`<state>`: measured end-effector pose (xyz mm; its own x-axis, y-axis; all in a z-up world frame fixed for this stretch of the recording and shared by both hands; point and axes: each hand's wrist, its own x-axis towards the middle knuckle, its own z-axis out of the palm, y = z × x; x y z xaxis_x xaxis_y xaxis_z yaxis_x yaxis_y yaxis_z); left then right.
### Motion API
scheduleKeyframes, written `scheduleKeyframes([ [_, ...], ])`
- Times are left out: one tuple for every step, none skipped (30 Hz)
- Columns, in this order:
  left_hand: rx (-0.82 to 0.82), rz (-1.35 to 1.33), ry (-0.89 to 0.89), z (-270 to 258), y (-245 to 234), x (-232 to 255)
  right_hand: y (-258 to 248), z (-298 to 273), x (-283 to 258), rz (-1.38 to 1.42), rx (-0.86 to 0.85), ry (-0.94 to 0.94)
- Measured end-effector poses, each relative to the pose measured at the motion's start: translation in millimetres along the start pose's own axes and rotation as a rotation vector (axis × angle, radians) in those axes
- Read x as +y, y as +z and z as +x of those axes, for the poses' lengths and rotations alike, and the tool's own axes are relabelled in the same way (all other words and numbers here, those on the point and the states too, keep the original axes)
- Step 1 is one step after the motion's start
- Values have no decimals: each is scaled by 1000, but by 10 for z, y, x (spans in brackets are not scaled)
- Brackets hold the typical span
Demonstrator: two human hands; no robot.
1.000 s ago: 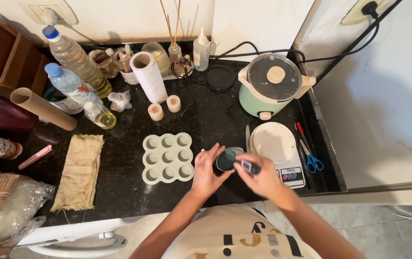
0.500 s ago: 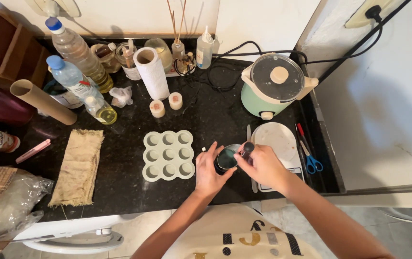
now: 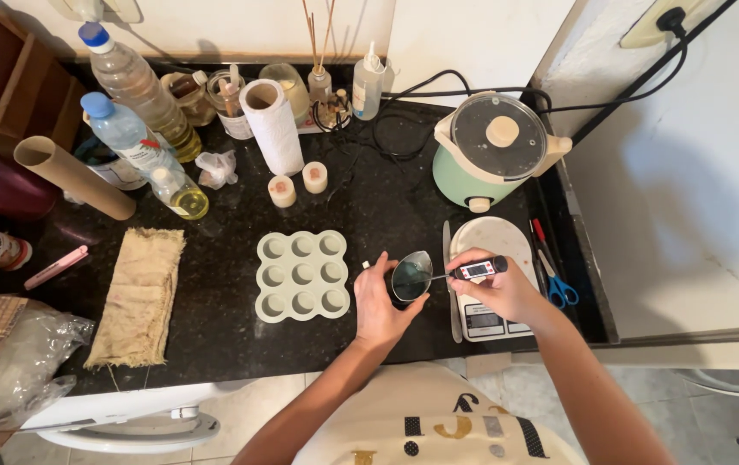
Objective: Measuring the temperature of melted wax in a pot and a container using a digital thermometer on a scale.
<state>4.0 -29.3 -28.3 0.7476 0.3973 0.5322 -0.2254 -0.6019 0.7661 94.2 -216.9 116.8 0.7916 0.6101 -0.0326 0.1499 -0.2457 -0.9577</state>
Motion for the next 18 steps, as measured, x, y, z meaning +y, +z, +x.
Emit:
scheduleKeyframes([
  [0,0,0,0,-4,10,12,-11,6,0,1,0],
  [0,2,4,1,-9,20,24,-22,10,8,20,7],
  [2,5,7,13,-12,29,31,-17,10,16,37,13],
  [4,6,6,19,-22,32,45,-13,8,16,35,12],
  [1,9,0,16,-31,39,57,-10,9,-26,47,3],
  [-1,11,-6,12,-38,49,65,-10,10,-68,60,-6],
  [2,14,-8,11,-54,67,83,-7,7,-68,55,-7],
  [0,30,-15,10,-68,88,96,-6,3,-111,67,-8],
  [0,47,-22,16,-72,114,97,3,-3,-155,77,-11],
  [6,50,-24,6,-72,128,99,6,-28,-155,70,-14],
  [2,60,-33,-5,-70,138,101,15,-46,-181,73,-54],
  [-2,70,-43,-17,-65,149,100,22,-63,-207,75,-94],
  [9,77,-46,-18,-37,149,73,56,-75,-207,64,-100],
  [11,76,-54,-20,-7,148,46,90,-87,-274,69,-223],
  [12,76,-69,-58,8,161,32,100,-95,-336,70,-342],
  [21,86,-80,-77,3,219,0,95,-105,-331,53,-345],
  [20,89,-81,-60,-8,258,-28,126,-123,-382,30,-375],
  [19,91,-81,-45,-22,297,-52,156,-141,-433,7,-406],
])
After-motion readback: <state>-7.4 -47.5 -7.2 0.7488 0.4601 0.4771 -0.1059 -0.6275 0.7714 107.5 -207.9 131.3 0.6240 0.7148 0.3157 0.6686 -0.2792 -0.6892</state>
